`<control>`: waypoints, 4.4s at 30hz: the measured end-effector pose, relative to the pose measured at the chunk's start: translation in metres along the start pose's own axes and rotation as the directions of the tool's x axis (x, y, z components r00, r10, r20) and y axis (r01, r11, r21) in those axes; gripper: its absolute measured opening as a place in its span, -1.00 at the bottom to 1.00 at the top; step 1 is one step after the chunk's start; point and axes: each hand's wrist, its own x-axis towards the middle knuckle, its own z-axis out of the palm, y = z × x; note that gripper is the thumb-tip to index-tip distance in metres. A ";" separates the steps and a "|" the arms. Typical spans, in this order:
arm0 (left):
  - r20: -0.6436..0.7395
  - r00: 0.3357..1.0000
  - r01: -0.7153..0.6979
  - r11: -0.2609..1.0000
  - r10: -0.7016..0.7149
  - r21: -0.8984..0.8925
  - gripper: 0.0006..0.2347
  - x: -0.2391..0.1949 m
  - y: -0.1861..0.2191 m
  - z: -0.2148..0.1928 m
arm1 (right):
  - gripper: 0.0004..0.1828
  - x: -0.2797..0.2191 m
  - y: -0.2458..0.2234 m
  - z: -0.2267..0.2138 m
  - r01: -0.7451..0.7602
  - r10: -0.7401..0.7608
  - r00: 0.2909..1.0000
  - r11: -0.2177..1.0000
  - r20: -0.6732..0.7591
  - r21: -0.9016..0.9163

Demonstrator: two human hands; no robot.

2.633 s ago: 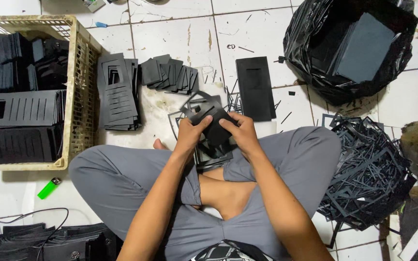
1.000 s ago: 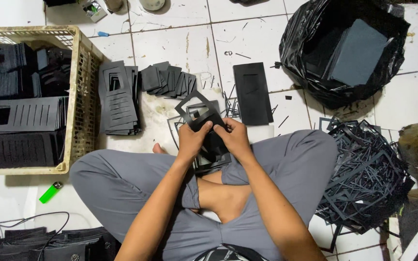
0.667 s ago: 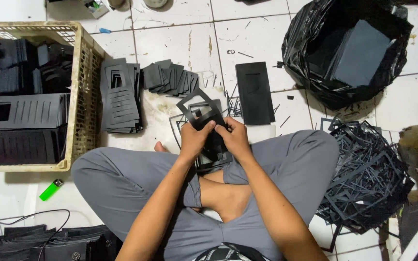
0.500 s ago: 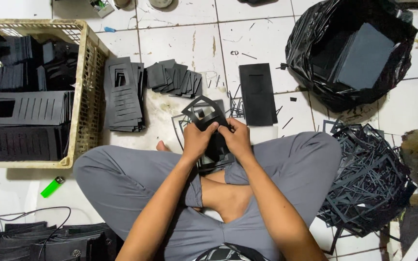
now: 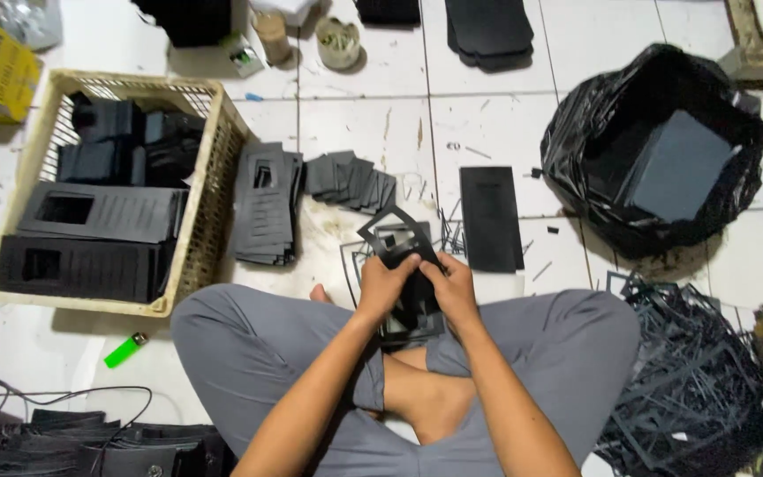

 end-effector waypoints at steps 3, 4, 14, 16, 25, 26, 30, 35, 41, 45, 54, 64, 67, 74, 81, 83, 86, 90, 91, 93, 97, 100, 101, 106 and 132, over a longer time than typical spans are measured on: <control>0.005 1.000 0.004 1.000 -0.004 -0.007 -0.74 0.003 -0.009 -0.001 | -0.87 0.003 0.002 -0.001 0.027 -0.027 1.000 0.999 -0.008 -0.031; -0.001 1.000 -0.003 1.000 0.003 -0.009 -0.74 0.006 -0.012 -0.001 | -0.87 0.003 0.002 -0.001 0.035 -0.035 0.999 0.999 -0.003 -0.030; 0.029 0.998 -0.063 0.997 0.062 0.043 -0.77 0.016 -0.027 -0.002 | -0.93 0.012 0.024 -0.004 0.026 -0.026 1.000 1.000 -0.011 -0.010; 0.043 0.998 -0.051 0.996 0.048 0.073 -0.78 0.015 -0.026 -0.003 | -0.95 0.016 0.035 -0.005 0.024 -0.025 1.000 0.999 -0.015 -0.026; 0.030 0.993 0.122 0.978 -0.118 -0.168 -0.66 0.002 -0.015 -0.001 | -0.89 -0.005 -0.002 0.000 -0.012 0.007 1.000 0.973 0.022 0.231; 0.027 0.994 0.108 0.975 -0.105 -0.192 -0.68 0.005 -0.018 0.000 | -0.90 -0.008 -0.006 0.001 -0.025 0.016 0.999 0.967 0.036 0.254; 0.031 0.997 0.072 0.978 -0.067 -0.196 -0.72 -0.003 0.000 -0.002 | -0.88 -0.007 -0.012 -0.002 -0.041 0.021 0.998 0.946 0.064 0.322; 0.029 0.999 -0.018 0.994 0.022 -0.108 -0.79 0.003 -0.006 0.001 | -0.89 0.002 0.005 0.000 -0.018 0.010 0.999 0.963 0.030 0.270; 0.033 0.987 -0.158 0.987 0.157 0.016 -0.88 0.007 -0.020 0.004 | -0.92 0.001 0.002 0.003 0.039 -0.032 0.997 0.993 -0.066 0.111; 0.025 0.955 -0.295 0.950 0.294 0.102 -0.89 0.008 -0.027 0.005 | -0.93 0.000 0.008 0.008 0.031 -0.019 0.993 0.994 -0.114 0.105; 0.002 0.987 -0.162 0.986 0.162 0.027 -0.81 0.009 -0.020 -0.002 | -0.92 -0.002 0.006 0.006 0.069 -0.063 0.997 0.981 -0.038 0.180; -0.003 0.986 -0.167 0.986 0.167 0.022 -0.79 0.003 -0.017 0.000 | -0.93 -0.007 -0.006 0.009 0.080 -0.073 0.996 0.984 -0.049 0.157; -0.026 0.979 -0.202 0.977 0.204 0.061 -0.79 -0.002 -0.011 0.003 | -0.93 -0.002 0.000 0.010 0.095 -0.087 0.993 0.989 -0.077 0.112; -0.051 0.835 -0.539 0.833 0.548 0.126 -0.91 -0.004 -0.022 0.011 | -0.94 0.009 0.024 0.015 0.023 -0.025 0.991 1.000 -0.135 -0.010; -0.068 0.996 0.047 0.995 -0.053 -0.085 -0.59 0.018 -0.038 -0.003 | -0.76 -0.008 -0.014 0.005 -0.091 0.098 0.995 0.966 -0.017 0.240; -0.050 0.998 0.039 0.987 -0.048 -0.153 -0.61 0.016 -0.029 -0.001 | -0.77 -0.006 -0.009 0.001 -0.084 0.094 0.995 0.956 -0.023 0.281; -0.036 0.998 0.050 0.977 -0.059 -0.207 -0.66 0.015 -0.030 0.000 | -0.79 -0.003 -0.004 -0.003 -0.070 0.082 0.996 0.942 -0.023 0.328; -0.025 0.995 0.095 0.987 -0.099 -0.129 -0.68 0.008 -0.010 -0.001 | -0.85 -0.004 -0.010 -0.007 -0.054 0.055 0.998 0.948 0.005 0.315; -0.026 0.995 0.097 0.987 -0.101 -0.129 -0.68 0.010 -0.012 0.001 | -0.85 -0.003 -0.010 -0.007 -0.055 0.056 0.998 0.948 0.007 0.314; -0.020 0.993 0.111 0.993 -0.112 -0.035 -0.62 0.015 -0.016 0.004 | -0.84 -0.002 -0.011 -0.008 -0.078 0.086 0.996 0.945 -0.014 0.318; 0.015 0.998 0.054 0.998 -0.053 -0.038 -0.70 0.010 -0.027 0.000 | -0.86 -0.003 -0.014 -0.005 -0.071 0.088 0.994 0.974 -0.067 0.216; 0.026 0.999 0.020 0.999 -0.019 -0.041 -0.72 0.008 -0.024 0.002 | -0.87 0.002 -0.006 -0.005 -0.046 0.056 0.995 0.991 -0.079 0.122; 0.028 1.000 -0.002 0.998 0.004 -0.070 -0.71 0.008 -0.033 0.003 | -0.87 0.005 -0.002 -0.007 0.012 -0.012 0.996 1.000 -0.092 -0.002; 0.010 1.000 -0.028 0.999 0.028 -0.024 -0.74 0.010 -0.040 0.004 | -0.82 0.006 -0.007 0.001 0.071 -0.115 0.983 0.955 -0.141 -0.288; 0.073 0.997 -0.031 0.995 0.038 -0.098 -0.65 0.004 -0.029 0.004 | -0.91 -0.004 -0.003 -0.004 -0.038 0.042 0.999 0.993 -0.034 0.110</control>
